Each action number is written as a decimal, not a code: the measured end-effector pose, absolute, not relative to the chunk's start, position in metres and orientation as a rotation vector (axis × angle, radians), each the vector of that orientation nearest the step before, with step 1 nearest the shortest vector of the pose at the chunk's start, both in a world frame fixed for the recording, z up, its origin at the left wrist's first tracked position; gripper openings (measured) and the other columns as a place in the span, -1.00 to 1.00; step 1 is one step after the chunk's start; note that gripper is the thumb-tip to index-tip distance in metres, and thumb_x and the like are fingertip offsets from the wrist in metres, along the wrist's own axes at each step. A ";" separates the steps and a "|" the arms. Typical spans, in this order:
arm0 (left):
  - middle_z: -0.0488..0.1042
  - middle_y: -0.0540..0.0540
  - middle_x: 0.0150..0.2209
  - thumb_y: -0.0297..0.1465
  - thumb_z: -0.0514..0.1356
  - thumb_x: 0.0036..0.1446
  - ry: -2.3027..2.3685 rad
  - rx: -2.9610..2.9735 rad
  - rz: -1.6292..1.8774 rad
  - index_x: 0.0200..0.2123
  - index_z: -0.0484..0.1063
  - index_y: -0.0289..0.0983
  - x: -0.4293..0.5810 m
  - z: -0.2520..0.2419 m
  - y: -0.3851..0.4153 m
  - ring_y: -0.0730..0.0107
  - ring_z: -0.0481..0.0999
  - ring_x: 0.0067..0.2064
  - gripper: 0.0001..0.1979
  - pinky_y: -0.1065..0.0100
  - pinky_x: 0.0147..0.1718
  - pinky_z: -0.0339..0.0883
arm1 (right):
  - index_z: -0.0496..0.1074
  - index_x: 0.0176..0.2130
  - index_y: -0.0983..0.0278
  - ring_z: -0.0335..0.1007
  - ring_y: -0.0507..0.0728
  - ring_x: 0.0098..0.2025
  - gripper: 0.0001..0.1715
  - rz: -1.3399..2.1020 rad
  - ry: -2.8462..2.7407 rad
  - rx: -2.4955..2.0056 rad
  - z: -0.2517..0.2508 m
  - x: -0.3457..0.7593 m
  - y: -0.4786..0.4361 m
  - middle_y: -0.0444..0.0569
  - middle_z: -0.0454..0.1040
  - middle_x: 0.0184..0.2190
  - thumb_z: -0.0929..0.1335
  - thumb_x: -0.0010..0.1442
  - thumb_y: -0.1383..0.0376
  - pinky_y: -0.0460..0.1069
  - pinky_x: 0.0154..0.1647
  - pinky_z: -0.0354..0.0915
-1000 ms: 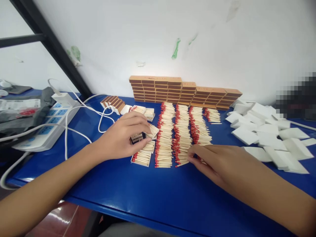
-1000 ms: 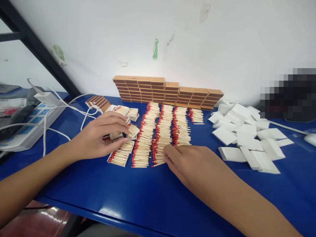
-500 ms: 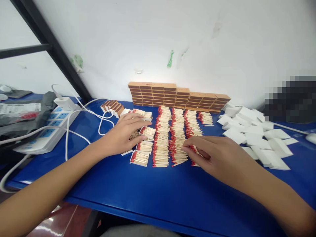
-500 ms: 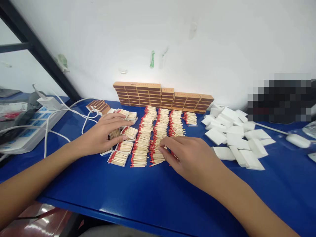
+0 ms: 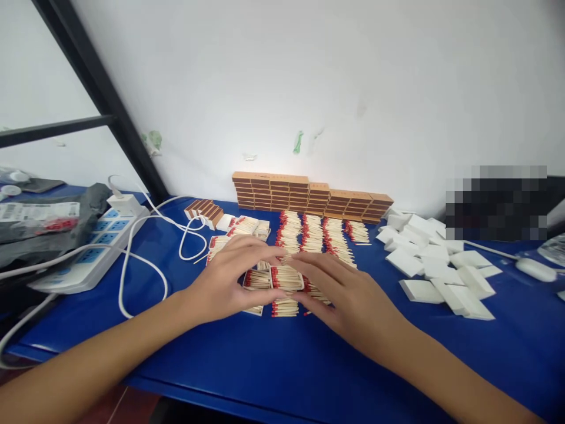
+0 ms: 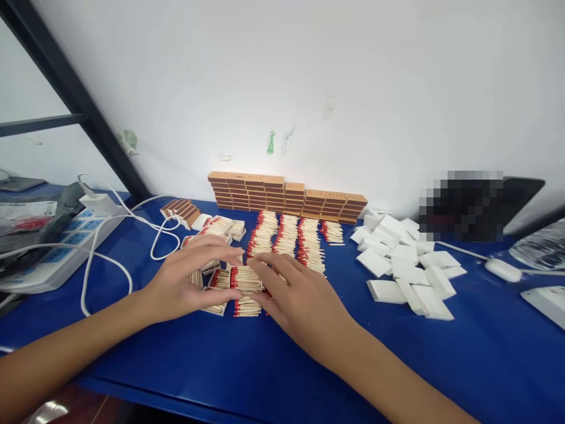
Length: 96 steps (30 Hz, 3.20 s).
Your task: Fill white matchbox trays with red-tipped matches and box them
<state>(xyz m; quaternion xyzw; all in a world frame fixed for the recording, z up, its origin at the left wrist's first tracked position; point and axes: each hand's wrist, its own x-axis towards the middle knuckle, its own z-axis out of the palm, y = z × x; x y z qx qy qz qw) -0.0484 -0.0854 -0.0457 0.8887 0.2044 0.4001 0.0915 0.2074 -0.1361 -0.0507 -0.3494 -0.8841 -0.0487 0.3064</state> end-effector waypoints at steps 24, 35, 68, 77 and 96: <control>0.64 -0.09 -0.01 -0.33 0.37 0.32 0.801 2.674 1.054 0.38 0.26 -0.17 -0.060 -0.049 -0.081 0.22 0.54 0.14 -0.36 0.11 0.25 0.35 | 0.68 -0.07 0.12 0.42 0.23 -0.31 -0.43 0.383 -2.058 -1.952 -0.050 0.366 -0.071 0.02 0.55 -0.26 0.50 0.02 -0.12 0.12 -0.24 0.27; 0.64 -0.09 -0.05 -0.36 0.37 0.31 0.758 2.685 1.119 0.32 0.33 -0.18 -0.060 -0.048 -0.079 0.21 0.57 0.12 -0.44 0.08 0.24 0.40 | 0.67 -0.04 0.17 0.41 0.25 -0.33 -0.31 0.370 -2.085 -1.877 -0.048 0.367 -0.067 0.06 0.57 -0.32 0.44 0.11 -0.25 0.12 -0.27 0.27; 0.68 -0.09 -0.09 -0.42 0.33 0.31 0.720 2.774 1.197 0.21 0.44 -0.16 -0.053 -0.041 -0.079 0.22 0.63 0.02 -0.58 0.09 0.10 0.53 | 0.55 -0.09 0.20 0.47 0.25 -0.31 -0.60 -0.012 -2.014 -1.834 -0.059 0.359 -0.050 0.08 0.60 -0.26 0.32 0.27 0.01 0.13 -0.23 0.32; 0.68 -0.11 -0.07 -0.44 0.36 0.28 0.705 2.798 1.208 0.15 0.47 -0.19 -0.054 -0.043 -0.078 0.23 0.62 0.04 -0.61 0.13 0.08 0.55 | 0.57 0.06 0.22 0.49 0.40 -0.11 -0.44 0.018 -2.269 -1.663 -0.063 0.369 -0.049 0.21 0.58 -0.11 0.35 0.27 -0.07 0.25 -0.06 0.35; 0.67 -0.13 -0.04 -0.46 0.35 0.27 0.703 2.809 1.215 0.14 0.48 -0.19 -0.055 -0.043 -0.076 0.21 0.62 0.04 -0.62 0.10 0.10 0.54 | 0.58 0.03 0.20 0.50 0.42 0.00 -0.35 0.075 -2.228 -1.707 -0.059 0.366 -0.057 0.19 0.61 -0.01 0.38 0.22 -0.20 0.27 0.01 0.39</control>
